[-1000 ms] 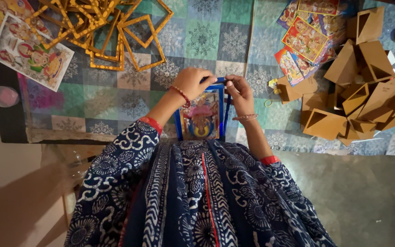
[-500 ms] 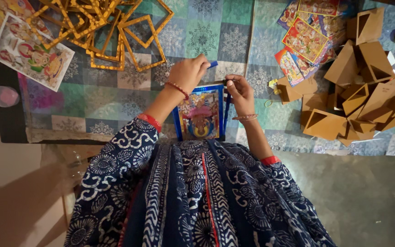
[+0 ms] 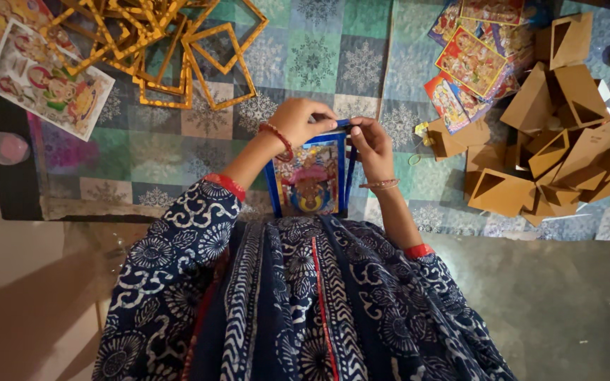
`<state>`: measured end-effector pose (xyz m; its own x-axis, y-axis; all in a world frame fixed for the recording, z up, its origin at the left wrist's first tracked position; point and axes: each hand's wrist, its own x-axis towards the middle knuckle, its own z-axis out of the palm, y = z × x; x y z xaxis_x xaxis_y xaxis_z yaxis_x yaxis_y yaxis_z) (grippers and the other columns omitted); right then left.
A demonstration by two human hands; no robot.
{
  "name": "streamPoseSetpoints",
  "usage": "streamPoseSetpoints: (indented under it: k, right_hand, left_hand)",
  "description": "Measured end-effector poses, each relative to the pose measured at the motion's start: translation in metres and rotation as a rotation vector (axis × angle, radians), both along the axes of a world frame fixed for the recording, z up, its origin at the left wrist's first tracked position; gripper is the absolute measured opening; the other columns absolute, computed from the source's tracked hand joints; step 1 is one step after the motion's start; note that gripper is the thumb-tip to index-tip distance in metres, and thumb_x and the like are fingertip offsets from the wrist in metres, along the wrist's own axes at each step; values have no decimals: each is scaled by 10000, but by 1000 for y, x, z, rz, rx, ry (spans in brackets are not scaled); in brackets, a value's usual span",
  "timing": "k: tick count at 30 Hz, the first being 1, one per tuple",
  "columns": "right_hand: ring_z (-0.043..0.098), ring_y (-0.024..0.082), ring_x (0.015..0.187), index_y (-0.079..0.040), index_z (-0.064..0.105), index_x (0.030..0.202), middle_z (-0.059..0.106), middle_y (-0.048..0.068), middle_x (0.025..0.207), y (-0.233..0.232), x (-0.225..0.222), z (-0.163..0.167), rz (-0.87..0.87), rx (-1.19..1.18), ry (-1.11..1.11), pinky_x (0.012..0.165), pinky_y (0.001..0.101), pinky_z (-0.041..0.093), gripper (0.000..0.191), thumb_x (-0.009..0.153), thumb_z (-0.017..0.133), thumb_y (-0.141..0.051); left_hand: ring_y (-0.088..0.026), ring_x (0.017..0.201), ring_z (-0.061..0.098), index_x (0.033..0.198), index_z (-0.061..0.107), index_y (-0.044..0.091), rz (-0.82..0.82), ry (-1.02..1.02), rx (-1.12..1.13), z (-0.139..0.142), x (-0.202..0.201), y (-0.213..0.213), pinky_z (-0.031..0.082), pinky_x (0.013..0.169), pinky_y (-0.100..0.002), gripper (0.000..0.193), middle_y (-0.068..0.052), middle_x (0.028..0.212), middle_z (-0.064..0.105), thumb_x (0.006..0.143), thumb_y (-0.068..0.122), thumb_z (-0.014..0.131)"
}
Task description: The person assembles small framed pictures at a table. They place a printed image into a blue frame, then take a small wooden frame, set a white backing sheet and a cardboard backing into it, and press the backing into place. They set finished frames aside and reach for more frames and pictures.
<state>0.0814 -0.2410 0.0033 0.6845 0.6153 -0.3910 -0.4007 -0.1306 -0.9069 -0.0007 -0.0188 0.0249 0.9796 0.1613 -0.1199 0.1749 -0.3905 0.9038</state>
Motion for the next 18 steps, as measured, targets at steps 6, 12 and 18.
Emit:
streamPoseSetpoints:
  k: [6, 12, 18]
  right_hand:
    - [669, 91, 942, -97, 618, 1233, 696, -20, 1094, 2, -1, 2, -11, 20, 20, 729, 259, 584, 204, 1062, 615, -208]
    - [678, 102, 948, -87, 608, 1251, 705, 3, 1105, 4, -1, 5, -14, 39, 20, 724, 262, 591, 226, 1060, 616, -207]
    - [666, 91, 935, -98, 613, 1240, 701, -11, 1089, 3, -3, 12, -49, -10, 29, 703, 248, 567, 232, 1043, 636, -218]
  left_hand:
    - [-212, 850, 778, 1014, 808, 140, 2, 13, -37, -2, 0, 4, 583, 783, -332, 236, -76, 930, 797, 860, 317, 781]
    - [-223, 835, 767, 988, 826, 179, -24, 57, 15, 0, 2, 9, 578, 765, -344, 224, -66, 936, 793, 830, 338, 806]
    - [-245, 823, 754, 961, 823, 155, -91, 44, 62, -2, 1, 12, 566, 761, -364, 236, -82, 909, 784, 831, 351, 818]
